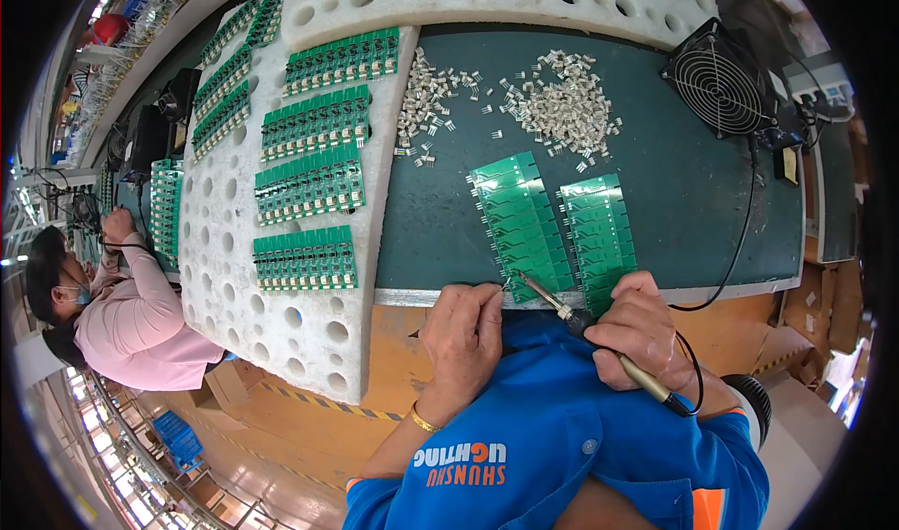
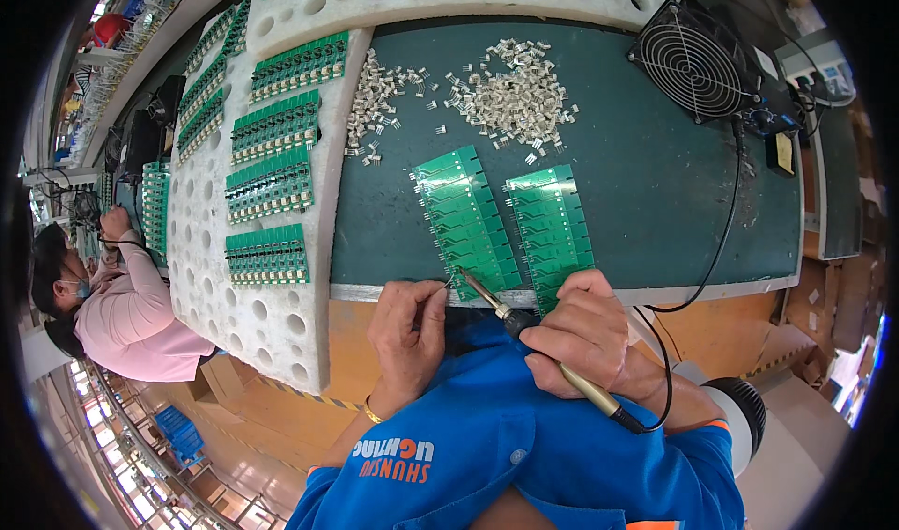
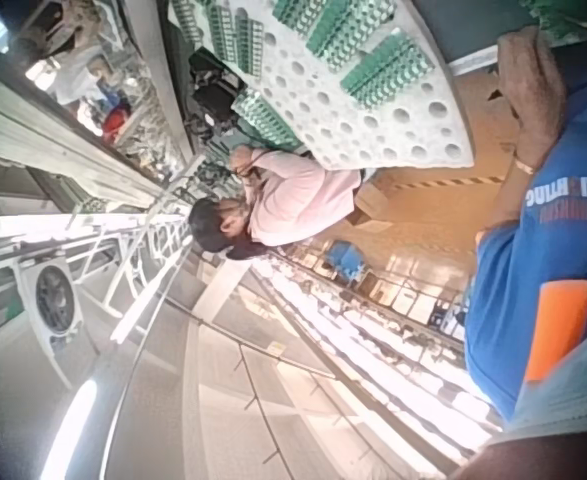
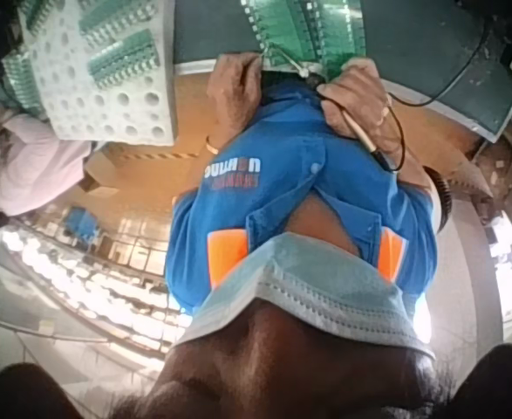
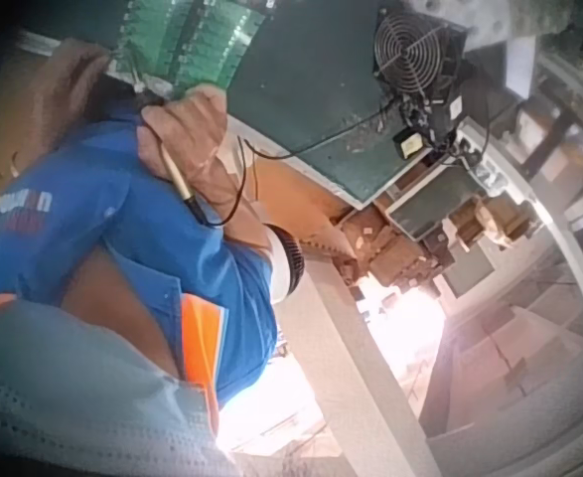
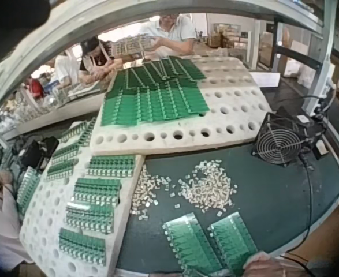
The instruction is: The person solders electronic components onto circuit boards using a soldering iron and solder wire.
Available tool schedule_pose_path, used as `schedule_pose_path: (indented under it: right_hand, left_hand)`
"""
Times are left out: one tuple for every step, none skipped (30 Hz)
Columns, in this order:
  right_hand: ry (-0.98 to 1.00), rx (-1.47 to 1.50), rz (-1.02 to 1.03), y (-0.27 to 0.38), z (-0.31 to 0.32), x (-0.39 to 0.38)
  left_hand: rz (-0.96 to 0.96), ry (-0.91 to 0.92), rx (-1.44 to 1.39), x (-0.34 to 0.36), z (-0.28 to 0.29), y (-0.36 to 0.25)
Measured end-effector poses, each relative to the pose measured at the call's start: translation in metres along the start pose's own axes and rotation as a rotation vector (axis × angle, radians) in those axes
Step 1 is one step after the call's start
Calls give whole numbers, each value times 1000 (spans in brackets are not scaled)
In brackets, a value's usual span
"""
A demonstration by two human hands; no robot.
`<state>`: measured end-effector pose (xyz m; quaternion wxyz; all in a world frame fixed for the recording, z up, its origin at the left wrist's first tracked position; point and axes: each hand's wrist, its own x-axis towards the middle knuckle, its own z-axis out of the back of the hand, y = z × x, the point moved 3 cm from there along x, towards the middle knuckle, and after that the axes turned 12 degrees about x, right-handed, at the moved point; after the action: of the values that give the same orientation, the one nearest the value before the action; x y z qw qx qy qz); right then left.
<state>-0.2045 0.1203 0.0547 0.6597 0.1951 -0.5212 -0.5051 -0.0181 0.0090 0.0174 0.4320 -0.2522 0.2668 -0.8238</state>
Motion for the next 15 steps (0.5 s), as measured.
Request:
schedule_pose_path:
  right_hand:
    - [3,4,0,0,0,0]
    - [3,4,1,0,0,0]
    - [-2,8,2,0,-1,0]
    - [-7,13,3,-1,-1,0]
    - [-8,13,3,-1,-2,-1]
    - [-11,18,6,-2,-2,-1]
    - [-15,22,8,-2,-3,-1]
    - [-15,22,8,-2,-3,-1]
    - [-16,24,10,-2,-3,-1]
    - [-17,26,12,-2,-3,-1]
    - [-16,26,12,-2,-3,0]
    - [-6,37,12,-2,-3,0]
    - [4,48,11,-2,-3,1]
    - [4,47,11,-2,-2,1]
    - [7,49,13,-2,-2,1]
  left_hand:
    - [7,1,0,0,0,0]
    - [6,1,0,0,0,0]
    - [1,0,-1,0,0,0]
    - [-5,0,-1,0,0,0]
    - [-5,0,-1,0,0,0]
    - [-8,3,-6,-1,0,1]
    - [-10,6,-11,-1,0,1]
    - [-10,6,-11,-1,0,1]
    - [-14,6,-9,-1,0,2]
    - [-17,6,-7,-1,0,2]
    - [-17,6,-7,-1,0,2]
    - [-12,10,-5,-1,0,1]
    - [-7,15,-4,0,1,1]
    - [-7,15,-5,0,1,1]
    - [-12,16,-4,0,1,1]
